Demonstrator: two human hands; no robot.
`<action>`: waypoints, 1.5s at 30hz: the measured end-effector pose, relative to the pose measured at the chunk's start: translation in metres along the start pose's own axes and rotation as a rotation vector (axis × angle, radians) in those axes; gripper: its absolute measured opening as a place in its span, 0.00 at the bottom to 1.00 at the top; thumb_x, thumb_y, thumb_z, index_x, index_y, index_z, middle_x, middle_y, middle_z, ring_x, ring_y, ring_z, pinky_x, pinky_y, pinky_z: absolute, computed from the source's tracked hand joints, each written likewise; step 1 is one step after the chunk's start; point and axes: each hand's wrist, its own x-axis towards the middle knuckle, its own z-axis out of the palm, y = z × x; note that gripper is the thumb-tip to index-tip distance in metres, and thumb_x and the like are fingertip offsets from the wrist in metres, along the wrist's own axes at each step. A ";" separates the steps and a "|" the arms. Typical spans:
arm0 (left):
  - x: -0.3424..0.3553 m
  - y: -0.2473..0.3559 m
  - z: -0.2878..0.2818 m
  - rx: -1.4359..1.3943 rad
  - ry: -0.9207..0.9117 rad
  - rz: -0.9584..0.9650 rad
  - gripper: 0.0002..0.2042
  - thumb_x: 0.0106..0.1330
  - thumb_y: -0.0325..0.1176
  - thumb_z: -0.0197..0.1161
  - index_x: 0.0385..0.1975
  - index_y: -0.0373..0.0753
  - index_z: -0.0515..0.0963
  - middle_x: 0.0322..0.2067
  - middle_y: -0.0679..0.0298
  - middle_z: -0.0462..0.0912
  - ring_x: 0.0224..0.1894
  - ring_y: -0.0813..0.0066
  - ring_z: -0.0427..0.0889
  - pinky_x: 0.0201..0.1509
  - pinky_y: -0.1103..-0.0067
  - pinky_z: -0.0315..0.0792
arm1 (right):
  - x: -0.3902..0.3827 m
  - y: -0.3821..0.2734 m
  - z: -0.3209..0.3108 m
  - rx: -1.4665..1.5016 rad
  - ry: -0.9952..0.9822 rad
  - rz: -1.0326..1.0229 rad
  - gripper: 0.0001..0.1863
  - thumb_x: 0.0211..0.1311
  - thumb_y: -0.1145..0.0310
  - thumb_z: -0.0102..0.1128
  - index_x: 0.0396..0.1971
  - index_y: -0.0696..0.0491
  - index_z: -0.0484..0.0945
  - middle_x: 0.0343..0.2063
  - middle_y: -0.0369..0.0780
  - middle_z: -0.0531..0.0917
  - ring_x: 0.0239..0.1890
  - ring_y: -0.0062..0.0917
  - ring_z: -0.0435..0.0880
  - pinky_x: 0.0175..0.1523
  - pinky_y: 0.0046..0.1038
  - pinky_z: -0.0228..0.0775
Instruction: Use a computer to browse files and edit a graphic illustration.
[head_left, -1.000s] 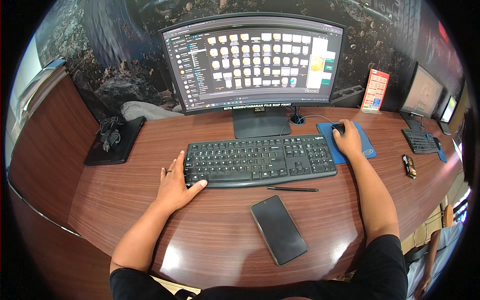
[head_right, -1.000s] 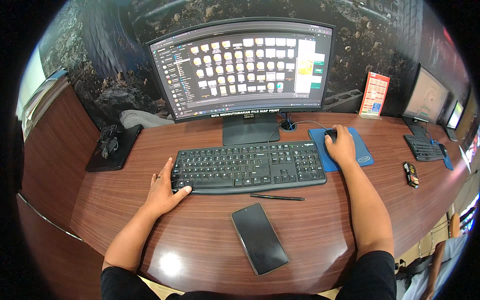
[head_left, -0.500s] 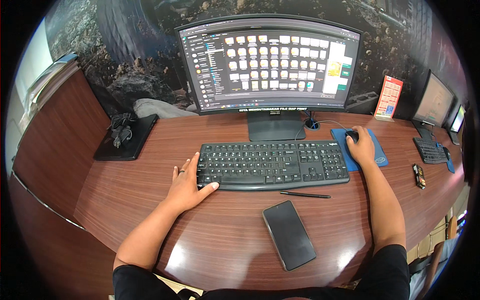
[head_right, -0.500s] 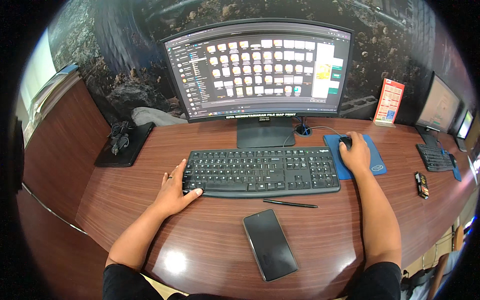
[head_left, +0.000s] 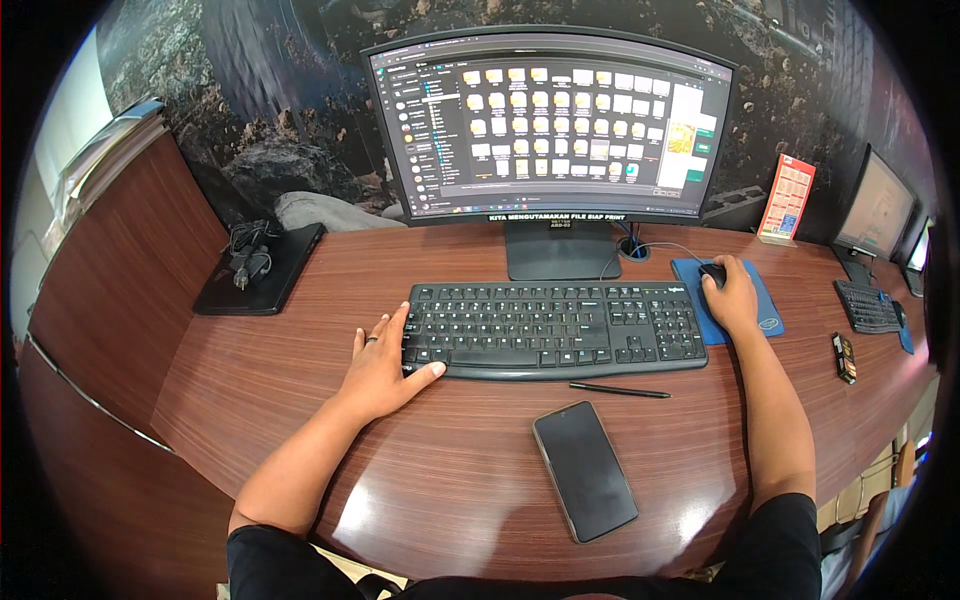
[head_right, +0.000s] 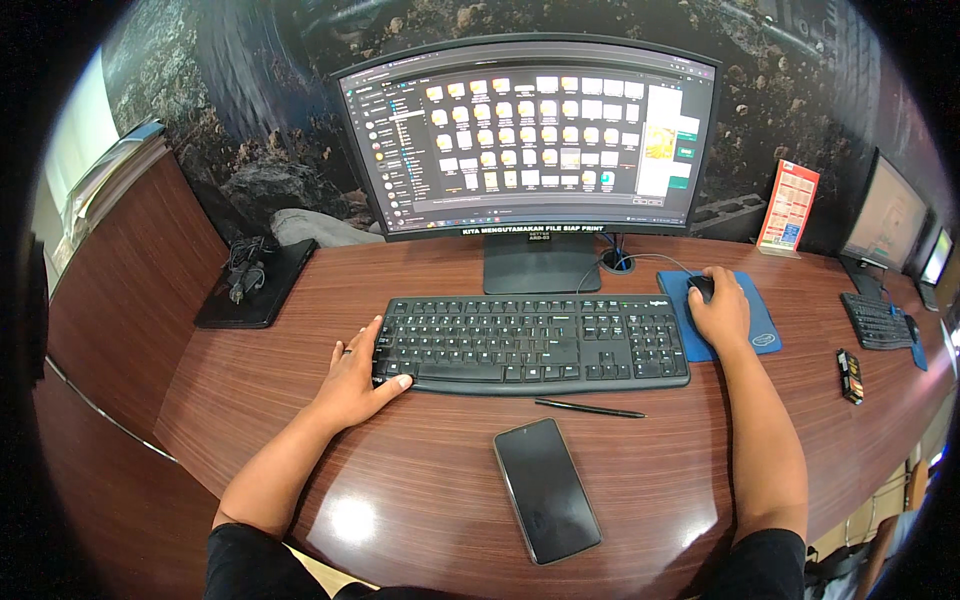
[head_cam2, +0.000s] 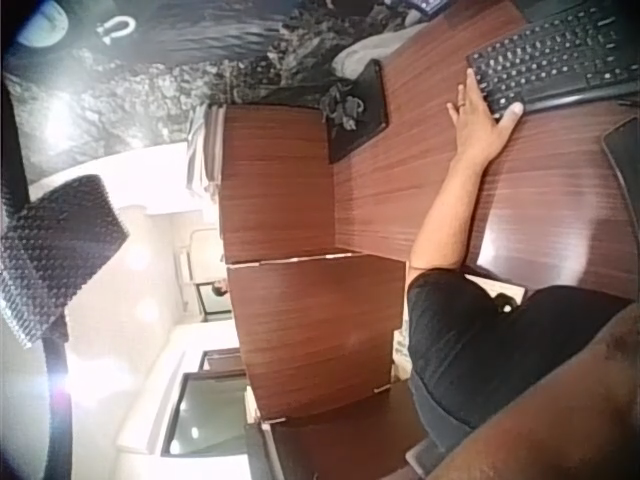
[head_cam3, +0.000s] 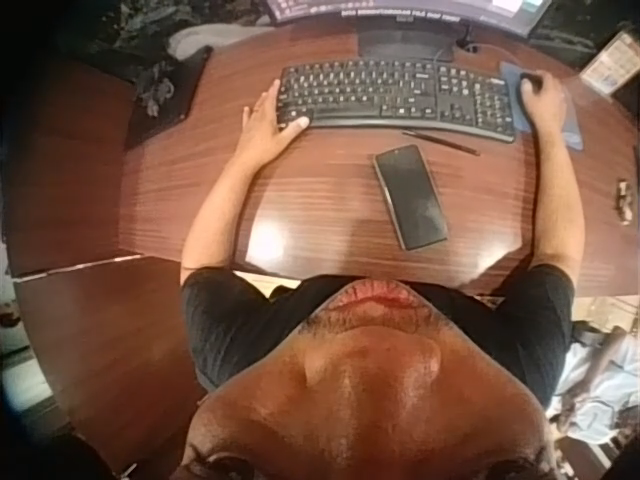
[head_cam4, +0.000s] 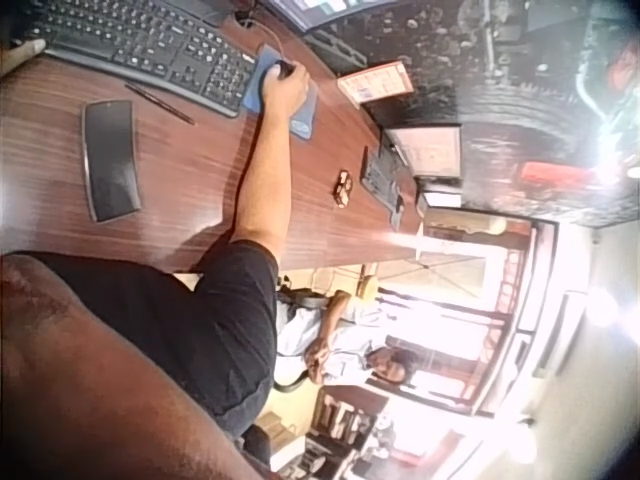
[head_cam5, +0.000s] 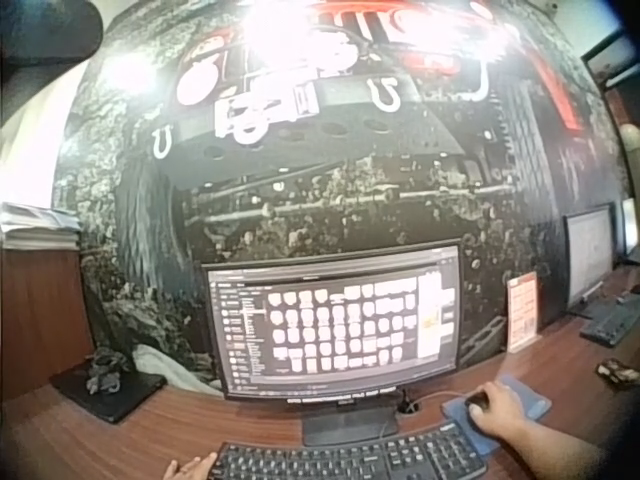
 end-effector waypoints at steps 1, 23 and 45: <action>0.000 0.000 0.000 -0.005 -0.003 0.002 0.51 0.65 0.57 0.67 0.77 0.31 0.47 0.72 0.34 0.59 0.78 0.41 0.54 0.78 0.44 0.40 | 0.000 0.000 0.000 0.003 0.005 -0.002 0.20 0.59 0.64 0.66 0.50 0.54 0.78 0.52 0.47 0.83 0.55 0.47 0.81 0.60 0.45 0.72; 0.000 -0.005 0.003 0.019 -0.010 0.003 0.50 0.65 0.57 0.66 0.77 0.32 0.48 0.72 0.35 0.60 0.78 0.42 0.53 0.79 0.46 0.38 | 0.001 0.003 0.003 0.003 0.008 -0.027 0.19 0.59 0.65 0.67 0.48 0.54 0.78 0.50 0.47 0.84 0.53 0.48 0.82 0.58 0.45 0.72; 0.001 -0.004 0.002 0.021 -0.019 0.003 0.49 0.65 0.56 0.65 0.77 0.32 0.49 0.72 0.36 0.60 0.78 0.42 0.52 0.79 0.47 0.38 | 0.001 0.003 0.003 -0.003 -0.011 -0.015 0.20 0.59 0.64 0.67 0.50 0.54 0.78 0.51 0.47 0.83 0.54 0.47 0.81 0.59 0.45 0.72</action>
